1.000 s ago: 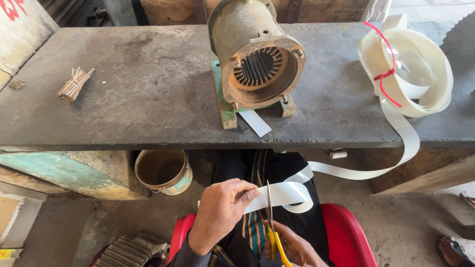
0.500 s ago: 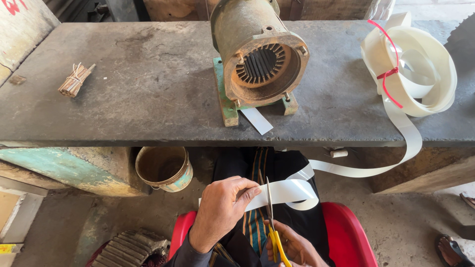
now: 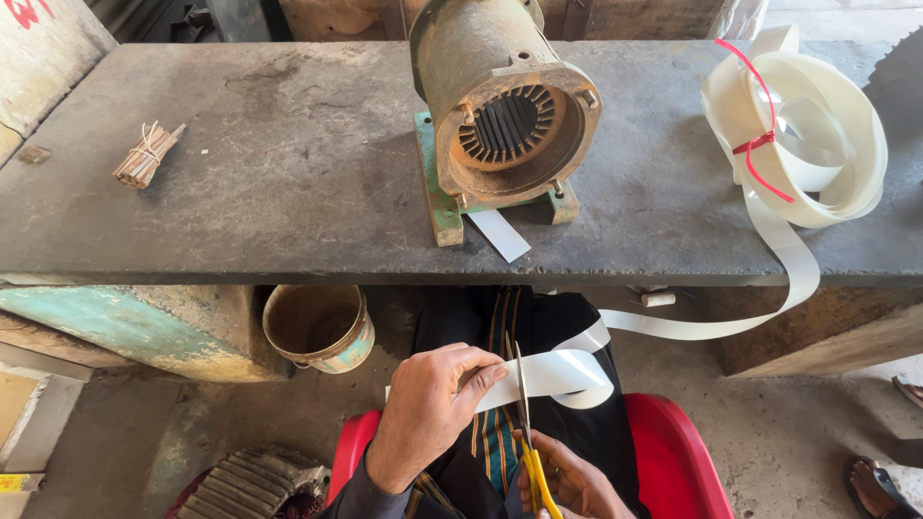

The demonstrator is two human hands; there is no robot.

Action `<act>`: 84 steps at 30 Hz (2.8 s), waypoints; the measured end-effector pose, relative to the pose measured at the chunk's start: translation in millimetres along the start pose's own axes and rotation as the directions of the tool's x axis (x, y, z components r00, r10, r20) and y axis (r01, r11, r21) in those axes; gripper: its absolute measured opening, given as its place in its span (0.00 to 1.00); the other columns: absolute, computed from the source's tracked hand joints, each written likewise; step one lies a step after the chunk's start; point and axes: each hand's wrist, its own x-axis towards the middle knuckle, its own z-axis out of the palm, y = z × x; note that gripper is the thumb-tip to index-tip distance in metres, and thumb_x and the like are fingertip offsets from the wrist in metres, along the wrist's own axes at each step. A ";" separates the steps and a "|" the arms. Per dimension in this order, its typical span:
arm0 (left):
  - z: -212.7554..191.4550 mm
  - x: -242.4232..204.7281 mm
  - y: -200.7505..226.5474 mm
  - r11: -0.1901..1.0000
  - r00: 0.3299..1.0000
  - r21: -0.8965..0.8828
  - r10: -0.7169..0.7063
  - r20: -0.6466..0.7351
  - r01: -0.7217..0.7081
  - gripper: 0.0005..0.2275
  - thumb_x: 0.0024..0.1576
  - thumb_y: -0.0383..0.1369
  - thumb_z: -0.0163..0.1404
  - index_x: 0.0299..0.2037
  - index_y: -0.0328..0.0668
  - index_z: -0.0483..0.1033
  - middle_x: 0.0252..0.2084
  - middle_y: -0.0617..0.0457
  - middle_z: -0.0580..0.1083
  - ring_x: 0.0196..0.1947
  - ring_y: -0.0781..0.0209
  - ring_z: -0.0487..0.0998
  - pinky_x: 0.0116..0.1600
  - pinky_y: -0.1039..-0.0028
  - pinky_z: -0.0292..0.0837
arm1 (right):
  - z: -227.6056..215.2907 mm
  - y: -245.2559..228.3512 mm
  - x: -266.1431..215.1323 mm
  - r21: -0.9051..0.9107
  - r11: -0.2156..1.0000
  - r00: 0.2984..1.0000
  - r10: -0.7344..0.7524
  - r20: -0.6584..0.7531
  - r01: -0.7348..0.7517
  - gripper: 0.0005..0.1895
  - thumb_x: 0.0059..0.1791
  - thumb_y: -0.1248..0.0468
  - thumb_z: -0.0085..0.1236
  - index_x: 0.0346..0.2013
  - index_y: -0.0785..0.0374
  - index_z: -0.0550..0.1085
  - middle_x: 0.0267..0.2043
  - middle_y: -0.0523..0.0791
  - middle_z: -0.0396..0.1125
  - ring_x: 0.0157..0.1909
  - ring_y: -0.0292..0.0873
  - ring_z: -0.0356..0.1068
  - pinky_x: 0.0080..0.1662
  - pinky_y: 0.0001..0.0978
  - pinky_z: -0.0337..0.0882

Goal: The person sits on a red chair and uses yellow scissors to cut a long white strip of tape into smaller pieces. They repeatedly measure the tape against a motor component on the table, cut it, and place the resulting pieces on the table.

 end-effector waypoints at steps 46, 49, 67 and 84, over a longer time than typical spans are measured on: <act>28.2 15.2 -36.7 0.968 0.995 -0.239 -0.090 -0.049 0.076 0.08 0.52 0.33 0.62 0.36 0.35 0.85 0.29 0.51 0.80 0.28 0.68 0.80 0.34 0.78 0.73 | -9.0 -74.9 1.0 -0.643 0.755 0.963 -0.250 -0.105 0.126 0.21 0.49 0.62 0.61 0.58 0.59 0.76 0.36 0.45 0.74 0.35 0.35 0.74 0.39 0.28 0.74; 39.1 13.7 -31.1 0.985 0.999 -0.168 -0.045 0.008 0.046 0.08 0.52 0.33 0.61 0.36 0.36 0.85 0.30 0.52 0.81 0.28 0.69 0.80 0.34 0.78 0.73 | 10.6 -106.7 7.7 -0.383 0.880 0.934 -0.343 -0.097 0.283 0.19 0.51 0.61 0.55 0.56 0.64 0.74 0.38 0.41 0.73 0.36 0.30 0.71 0.37 0.25 0.71; 2.1 21.1 -61.6 0.977 0.943 -0.162 -0.179 -0.279 0.138 0.11 0.61 0.39 0.51 0.41 0.38 0.79 0.29 0.53 0.80 0.26 0.69 0.78 0.31 0.77 0.73 | 9.3 -176.8 53.6 -0.937 0.065 0.191 -0.981 0.002 0.343 0.07 0.47 0.76 0.60 0.39 0.65 0.77 0.49 0.47 0.77 0.49 0.41 0.78 0.49 0.31 0.77; 3.8 19.8 -58.9 0.948 0.942 -0.265 -0.241 -0.234 0.177 0.12 0.61 0.39 0.51 0.42 0.38 0.79 0.29 0.55 0.81 0.27 0.71 0.81 0.30 0.80 0.75 | 1.7 -175.8 128.8 -0.962 -0.212 0.307 -0.916 0.257 0.174 0.09 0.47 0.70 0.60 0.38 0.56 0.82 0.45 0.40 0.73 0.49 0.44 0.71 0.49 0.38 0.71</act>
